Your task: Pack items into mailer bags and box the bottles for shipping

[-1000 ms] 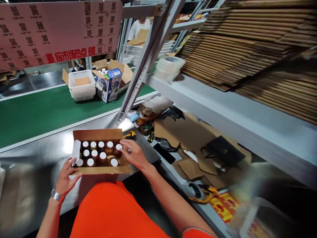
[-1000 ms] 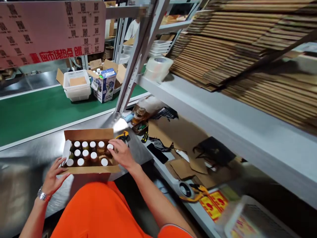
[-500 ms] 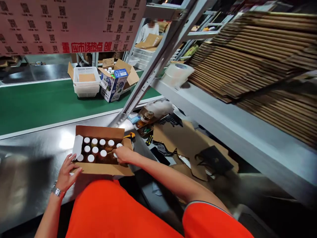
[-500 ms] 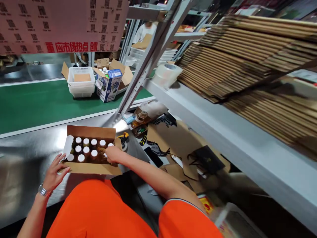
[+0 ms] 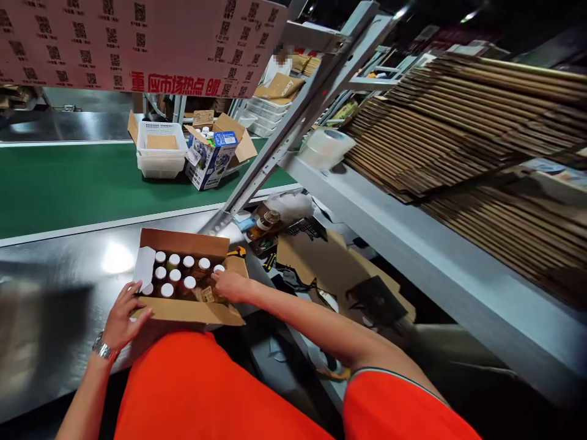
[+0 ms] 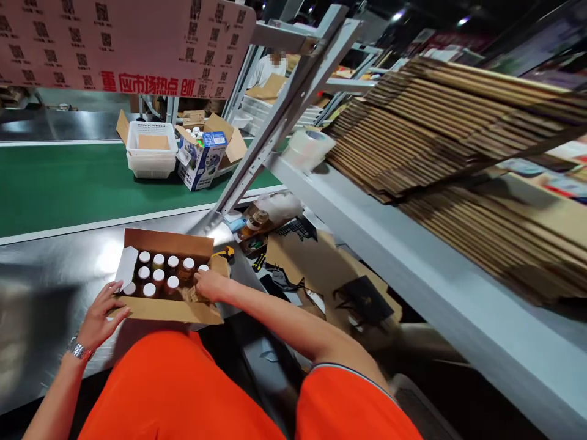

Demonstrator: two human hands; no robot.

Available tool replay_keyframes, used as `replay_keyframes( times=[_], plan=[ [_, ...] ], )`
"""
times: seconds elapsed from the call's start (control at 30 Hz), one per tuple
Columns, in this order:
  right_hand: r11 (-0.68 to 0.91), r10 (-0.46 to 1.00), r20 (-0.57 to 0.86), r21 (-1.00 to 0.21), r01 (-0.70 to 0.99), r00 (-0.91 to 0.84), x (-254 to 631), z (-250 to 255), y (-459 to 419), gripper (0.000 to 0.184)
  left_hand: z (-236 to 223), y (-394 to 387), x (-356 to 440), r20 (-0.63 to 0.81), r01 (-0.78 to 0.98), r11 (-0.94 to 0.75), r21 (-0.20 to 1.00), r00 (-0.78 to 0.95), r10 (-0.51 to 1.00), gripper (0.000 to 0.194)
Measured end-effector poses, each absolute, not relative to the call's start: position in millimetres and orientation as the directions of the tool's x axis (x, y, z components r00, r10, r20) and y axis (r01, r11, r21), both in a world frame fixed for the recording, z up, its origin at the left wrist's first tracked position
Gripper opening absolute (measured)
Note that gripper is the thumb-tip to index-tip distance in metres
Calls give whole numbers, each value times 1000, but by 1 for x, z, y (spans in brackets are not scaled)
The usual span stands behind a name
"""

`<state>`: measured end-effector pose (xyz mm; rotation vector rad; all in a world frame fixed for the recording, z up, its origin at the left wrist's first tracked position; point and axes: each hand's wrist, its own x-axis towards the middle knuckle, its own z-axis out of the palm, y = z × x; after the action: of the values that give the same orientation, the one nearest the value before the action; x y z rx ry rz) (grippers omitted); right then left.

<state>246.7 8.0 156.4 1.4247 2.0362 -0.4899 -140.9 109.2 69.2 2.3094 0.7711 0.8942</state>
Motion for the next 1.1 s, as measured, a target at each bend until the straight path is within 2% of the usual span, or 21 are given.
replay_keyframes(
  times=[0.07,0.17,0.23,0.3,0.43,0.53,0.7,0.8,0.9,0.97,1.1],
  plan=[
    [315,733,-639,15,949,-233,241,161,16,32,69,109,-140,411,311,-687,657,616,672,19],
    [172,836,-520,-51,984,-173,224,163,29,53,67,109,-139,408,303,-679,669,614,675,19],
    [93,872,-476,-71,993,-115,210,157,38,60,67,109,-138,397,304,-665,682,610,686,19],
    [83,867,-488,-68,994,-106,202,148,43,59,67,109,-138,380,311,-647,696,606,699,19],
    [294,791,-534,-92,951,-297,210,134,38,41,65,108,-138,357,311,-628,714,610,707,18],
    [477,700,-564,-89,875,-439,230,135,24,37,63,106,-139,346,310,-613,726,605,717,17],
    [551,673,-564,-50,833,-479,241,144,16,33,63,105,-139,331,332,-598,730,593,734,18],
    [498,673,-589,-87,863,-447,241,154,20,44,65,104,-142,344,345,-607,716,582,737,18],
    [385,743,-503,-218,897,-441,246,167,27,65,67,102,-145,352,369,-616,696,573,740,19],
    [289,834,-412,-240,927,-367,252,174,30,61,68,101,-148,351,390,-616,684,564,747,20],
    [159,916,-356,-97,983,-183,255,174,35,42,70,97,-153,366,432,-596,677,504,782,22]
  ],
)
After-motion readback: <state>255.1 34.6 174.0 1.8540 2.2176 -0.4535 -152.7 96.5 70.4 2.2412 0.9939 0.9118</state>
